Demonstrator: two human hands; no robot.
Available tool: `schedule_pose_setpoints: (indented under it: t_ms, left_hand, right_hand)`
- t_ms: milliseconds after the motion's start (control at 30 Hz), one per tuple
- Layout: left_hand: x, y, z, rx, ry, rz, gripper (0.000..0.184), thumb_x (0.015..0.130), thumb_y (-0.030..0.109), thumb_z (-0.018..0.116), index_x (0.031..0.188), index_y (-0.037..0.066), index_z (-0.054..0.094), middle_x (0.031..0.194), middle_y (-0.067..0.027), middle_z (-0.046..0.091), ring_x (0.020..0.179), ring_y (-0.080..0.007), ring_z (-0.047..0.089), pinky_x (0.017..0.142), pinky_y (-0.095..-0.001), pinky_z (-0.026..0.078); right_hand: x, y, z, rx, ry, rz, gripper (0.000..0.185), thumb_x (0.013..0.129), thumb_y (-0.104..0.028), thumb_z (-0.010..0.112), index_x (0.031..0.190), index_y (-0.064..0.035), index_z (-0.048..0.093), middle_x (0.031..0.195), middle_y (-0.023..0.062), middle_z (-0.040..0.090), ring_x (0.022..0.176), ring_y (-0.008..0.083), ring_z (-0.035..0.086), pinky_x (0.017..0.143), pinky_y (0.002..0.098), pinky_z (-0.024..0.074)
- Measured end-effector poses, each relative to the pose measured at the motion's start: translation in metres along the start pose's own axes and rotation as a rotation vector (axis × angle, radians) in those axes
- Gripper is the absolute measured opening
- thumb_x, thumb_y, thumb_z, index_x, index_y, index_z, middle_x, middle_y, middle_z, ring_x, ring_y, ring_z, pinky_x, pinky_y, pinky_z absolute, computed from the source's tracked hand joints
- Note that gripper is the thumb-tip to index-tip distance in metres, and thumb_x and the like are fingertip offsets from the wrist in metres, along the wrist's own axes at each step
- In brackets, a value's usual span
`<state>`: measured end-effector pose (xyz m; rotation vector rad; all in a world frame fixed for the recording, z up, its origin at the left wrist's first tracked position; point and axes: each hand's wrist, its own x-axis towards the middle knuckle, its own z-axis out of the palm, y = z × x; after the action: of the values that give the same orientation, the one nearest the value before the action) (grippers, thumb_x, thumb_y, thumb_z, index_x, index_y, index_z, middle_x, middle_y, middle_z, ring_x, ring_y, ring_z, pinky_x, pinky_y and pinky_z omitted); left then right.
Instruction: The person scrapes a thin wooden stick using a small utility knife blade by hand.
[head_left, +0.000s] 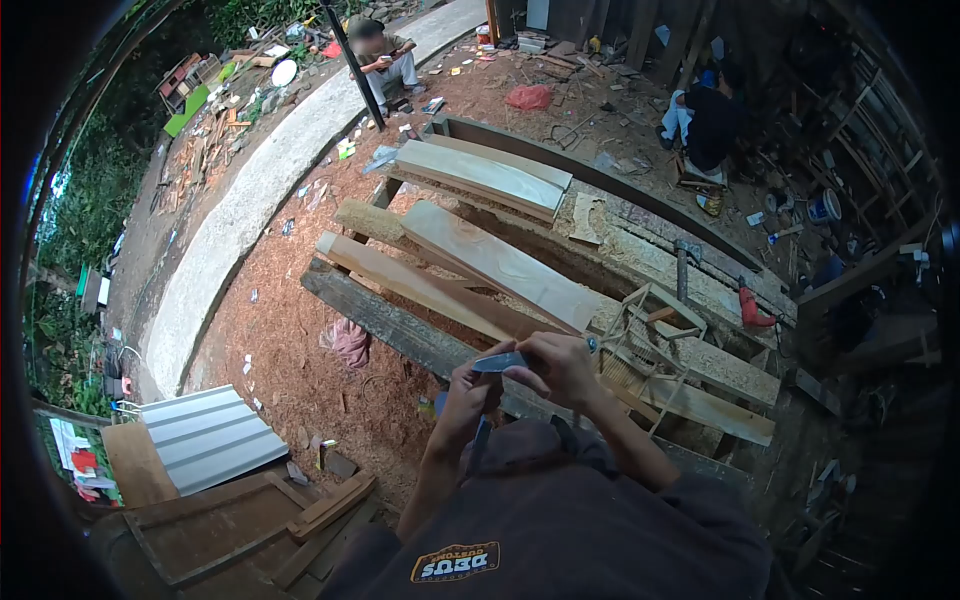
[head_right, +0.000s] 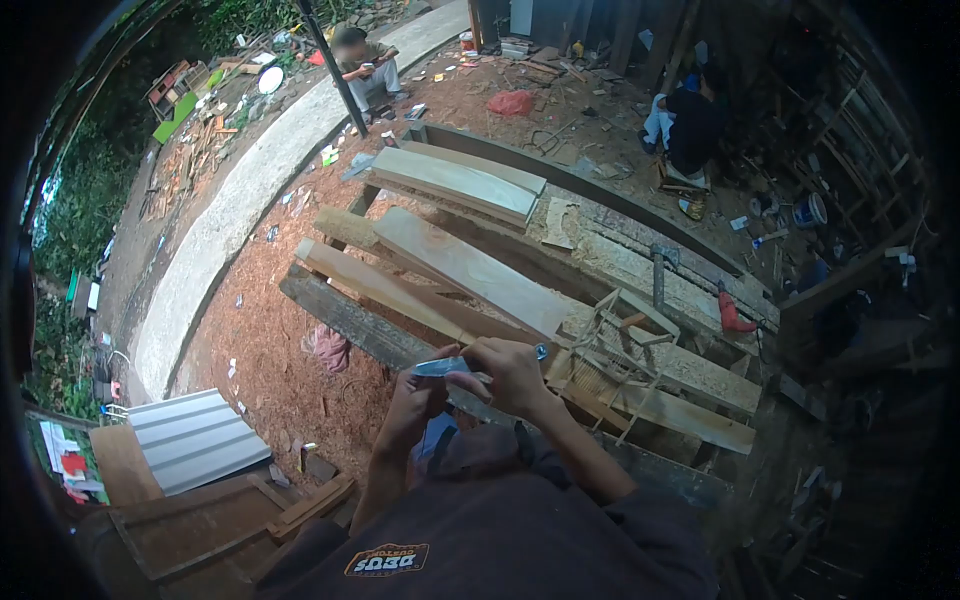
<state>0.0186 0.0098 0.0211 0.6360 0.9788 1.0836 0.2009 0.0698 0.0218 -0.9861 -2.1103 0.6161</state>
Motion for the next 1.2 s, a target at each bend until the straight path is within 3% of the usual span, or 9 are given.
schedule_pose_setpoints:
  t_ms: [267,367,433,500,667,800,933,1033,1200]
  left_hand:
    - [0.02,0.006,0.01,0.025,-0.013,-0.001,0.038,0.101,0.012,0.05,0.138,0.006,0.051,0.058,0.011,0.032,0.046,0.0012,0.026,0.041,-0.0189,0.02]
    - [0.035,0.007,0.023,0.057,-0.099,-0.008,0.039,0.101,0.014,0.051,0.138,0.005,0.051,0.06,0.0113,0.032,0.046,0.0012,0.026,0.041,-0.0188,0.02]
    - [0.042,0.002,0.031,0.079,-0.149,-0.018,0.039,0.101,0.016,0.052,0.139,0.005,0.051,0.062,0.0113,0.033,0.047,0.0011,0.026,0.042,-0.0185,0.02]
    - [0.044,0.001,0.042,0.08,-0.121,-0.051,0.04,0.101,0.016,0.053,0.139,0.004,0.05,0.063,0.0108,0.033,0.048,0.0009,0.026,0.042,-0.0184,0.02]
    - [0.045,-0.021,0.035,0.04,-0.086,-0.088,0.04,0.101,0.016,0.053,0.139,0.005,0.05,0.062,0.0101,0.033,0.048,0.0005,0.026,0.042,-0.019,0.02]
    - [0.039,-0.016,0.043,0.015,-0.082,-0.087,0.039,0.101,0.015,0.052,0.139,0.005,0.051,0.062,0.0098,0.033,0.048,0.0006,0.027,0.042,-0.0191,0.02]
    - [0.041,-0.025,0.033,0.017,-0.025,-0.084,0.034,0.101,0.014,0.052,0.133,0.003,0.055,0.064,0.0087,0.038,0.05,-0.0003,0.029,0.044,-0.0195,0.023]
    - [0.044,-0.023,0.037,0.061,-0.028,-0.012,0.031,0.1,0.013,0.053,0.128,0.002,0.057,0.067,0.0075,0.042,0.051,-0.0009,0.031,0.046,-0.0197,0.025]
    - [0.041,-0.014,0.033,0.094,-0.063,0.062,0.031,0.099,0.014,0.054,0.126,0.001,0.058,0.074,0.004,0.05,0.054,-0.0009,0.036,0.047,-0.0197,0.028]
  right_hand:
    - [0.0,0.024,-0.011,-0.057,0.108,0.132,0.034,0.078,-0.034,0.078,0.087,-0.0036,0.067,0.076,0.0114,0.065,0.069,0.0289,0.065,0.061,0.0361,0.05]
    - [0.001,0.023,-0.028,-0.053,0.076,0.06,0.035,0.077,-0.035,0.078,0.086,-0.0038,0.066,0.075,0.0112,0.065,0.069,0.0286,0.065,0.062,0.0362,0.0502]
    - [0.007,0.05,-0.039,-0.069,0.266,0.039,0.034,0.081,-0.036,0.076,0.083,-0.0039,0.065,0.07,0.0114,0.063,0.062,0.0286,0.063,0.058,0.037,0.0487]
    - [0.007,0.066,-0.054,0.004,0.362,0.321,0.031,0.081,-0.033,0.076,0.083,-0.0039,0.065,0.07,0.0119,0.064,0.063,0.0284,0.064,0.058,0.0363,0.0494]
    - [-0.008,0.046,-0.039,-0.076,0.074,0.0,0.034,0.083,-0.038,0.074,0.083,-0.0052,0.066,0.076,0.0116,0.065,0.067,0.0283,0.065,0.061,0.036,0.0501]
    - [0.0,0.079,-0.05,-0.049,0.313,0.405,0.033,0.083,-0.038,0.073,0.086,-0.005,0.068,0.077,0.0118,0.066,0.065,0.0288,0.065,0.059,0.0358,0.0494]
    - [-0.008,0.055,-0.042,0.039,0.044,0.125,0.035,0.084,-0.039,0.073,0.09,-0.0044,0.067,0.077,0.0132,0.066,0.064,0.0279,0.065,0.058,0.0367,0.0499]
    - [-0.004,0.046,-0.036,0.172,0.077,0.174,0.034,0.084,-0.038,0.073,0.096,-0.0064,0.067,0.078,0.0134,0.066,0.067,0.0286,0.067,0.06,0.0366,0.0506]
    - [0.007,0.034,-0.045,0.504,0.006,0.388,0.039,0.091,-0.027,0.07,0.123,-0.007,0.062,0.084,-0.0009,0.065,0.077,0.0057,0.055,0.069,0.0239,0.046]
